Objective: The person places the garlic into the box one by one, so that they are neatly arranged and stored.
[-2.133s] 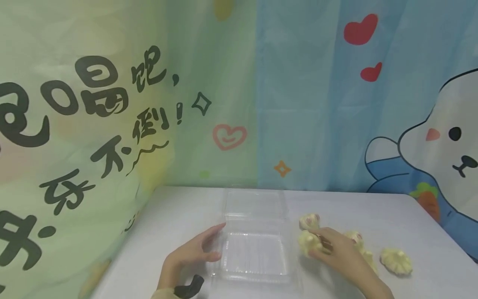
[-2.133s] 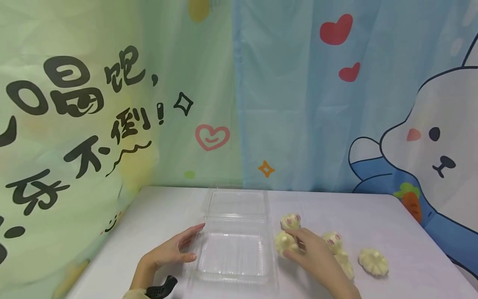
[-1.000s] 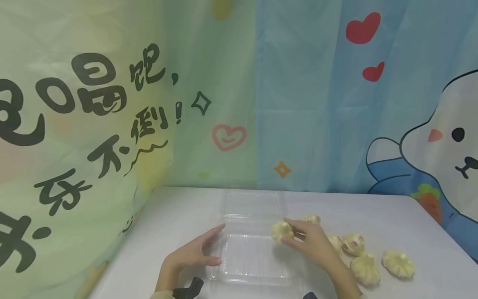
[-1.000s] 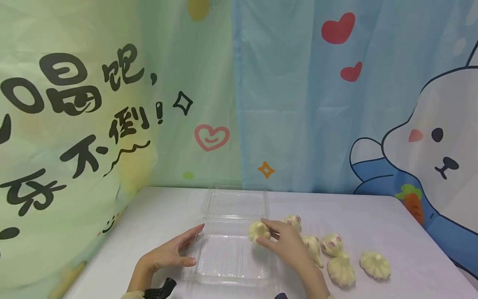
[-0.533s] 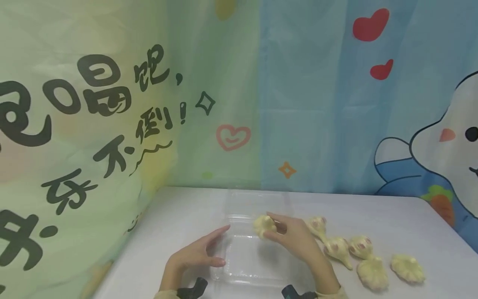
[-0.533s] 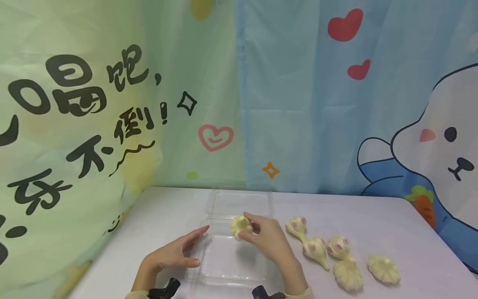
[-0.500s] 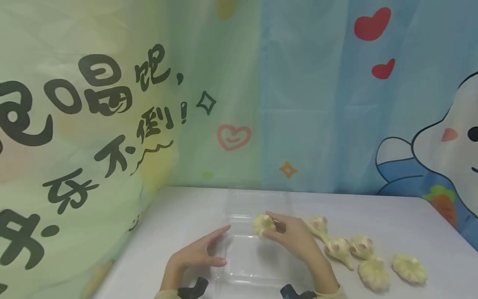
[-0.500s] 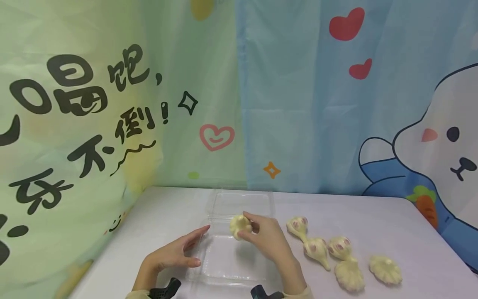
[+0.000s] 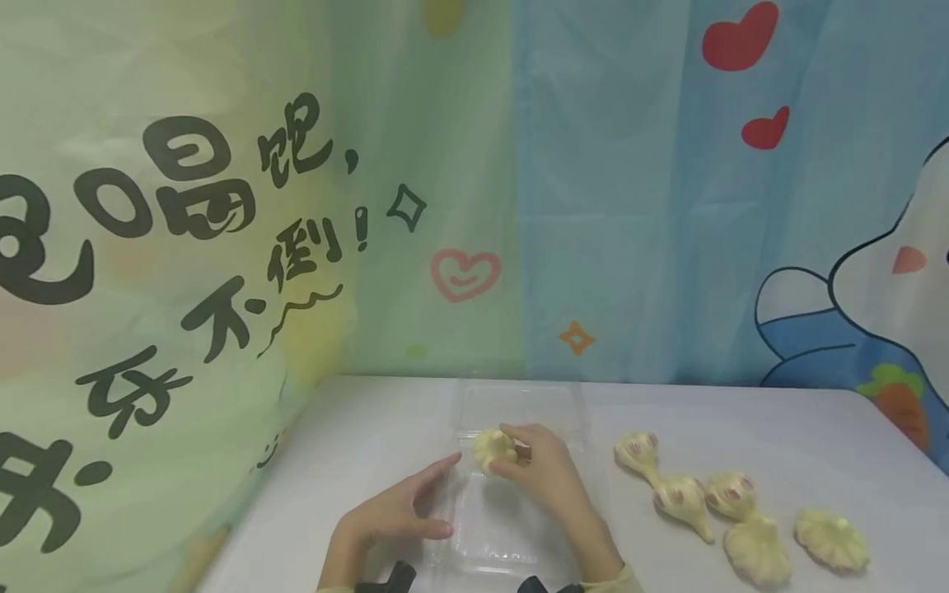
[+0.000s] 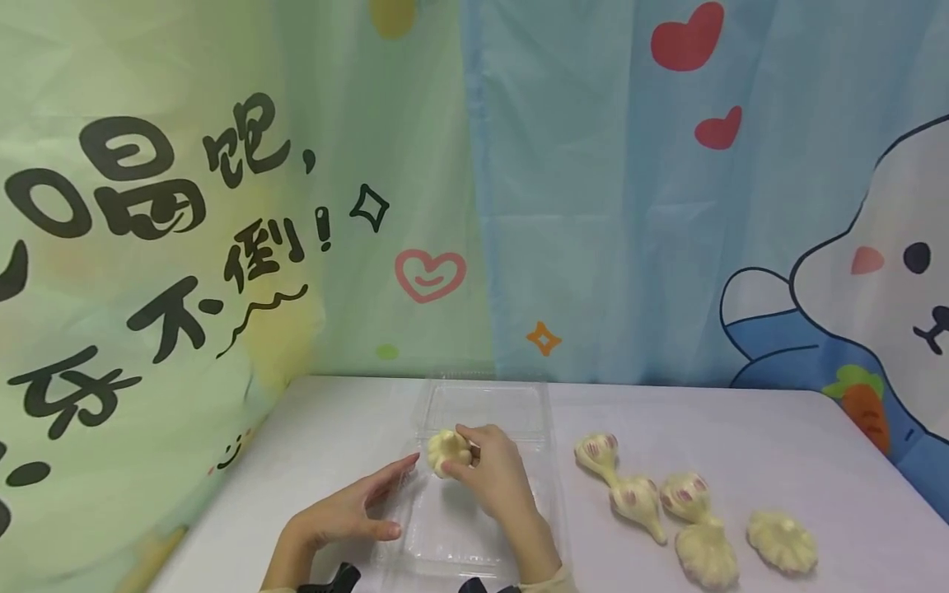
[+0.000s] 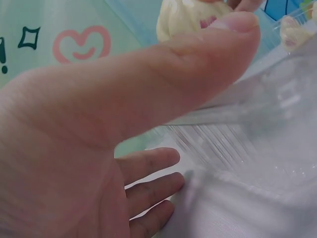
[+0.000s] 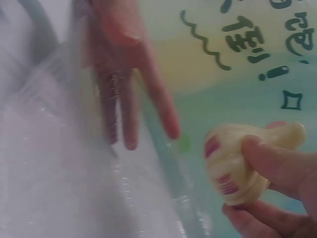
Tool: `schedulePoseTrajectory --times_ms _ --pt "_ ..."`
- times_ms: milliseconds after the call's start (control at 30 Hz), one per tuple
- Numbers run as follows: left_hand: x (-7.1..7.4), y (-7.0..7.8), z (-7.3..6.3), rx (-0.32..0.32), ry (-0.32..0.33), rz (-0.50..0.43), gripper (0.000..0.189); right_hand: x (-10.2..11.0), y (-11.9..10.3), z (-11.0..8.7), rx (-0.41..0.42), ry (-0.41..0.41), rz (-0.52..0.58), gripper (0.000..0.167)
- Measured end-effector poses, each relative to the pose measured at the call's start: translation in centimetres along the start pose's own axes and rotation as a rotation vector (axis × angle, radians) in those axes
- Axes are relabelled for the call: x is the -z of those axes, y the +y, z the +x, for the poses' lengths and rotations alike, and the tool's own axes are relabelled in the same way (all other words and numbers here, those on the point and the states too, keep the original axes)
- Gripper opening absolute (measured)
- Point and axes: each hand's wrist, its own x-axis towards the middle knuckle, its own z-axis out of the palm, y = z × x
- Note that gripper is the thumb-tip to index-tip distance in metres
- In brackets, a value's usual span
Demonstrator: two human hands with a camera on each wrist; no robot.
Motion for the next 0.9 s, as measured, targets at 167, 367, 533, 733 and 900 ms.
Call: schedulePoseTrajectory --times_ms 167,367,533,733,900 --pt "-0.1 -0.3 0.2 -0.023 -0.001 -0.002 0.092 -1.1 0.8 0.0 -0.005 -0.014 -0.018 0.054" --pt "0.0 -0.1 0.1 -0.013 0.000 0.006 0.095 -1.9 1.3 0.0 -0.006 -0.037 -0.061 0.053" --pt "0.2 0.3 -0.1 0.012 -0.005 0.019 0.104 -2.3 1.2 -0.1 0.011 -0.035 -0.113 0.051" --pt "0.3 0.4 -0.2 0.034 -0.011 0.017 0.108 -2.7 1.4 0.1 0.022 -0.036 -0.193 0.051" --pt "0.1 0.2 0.0 0.040 -0.019 0.005 0.107 -2.8 1.9 -0.1 0.019 -0.051 -0.179 0.052"
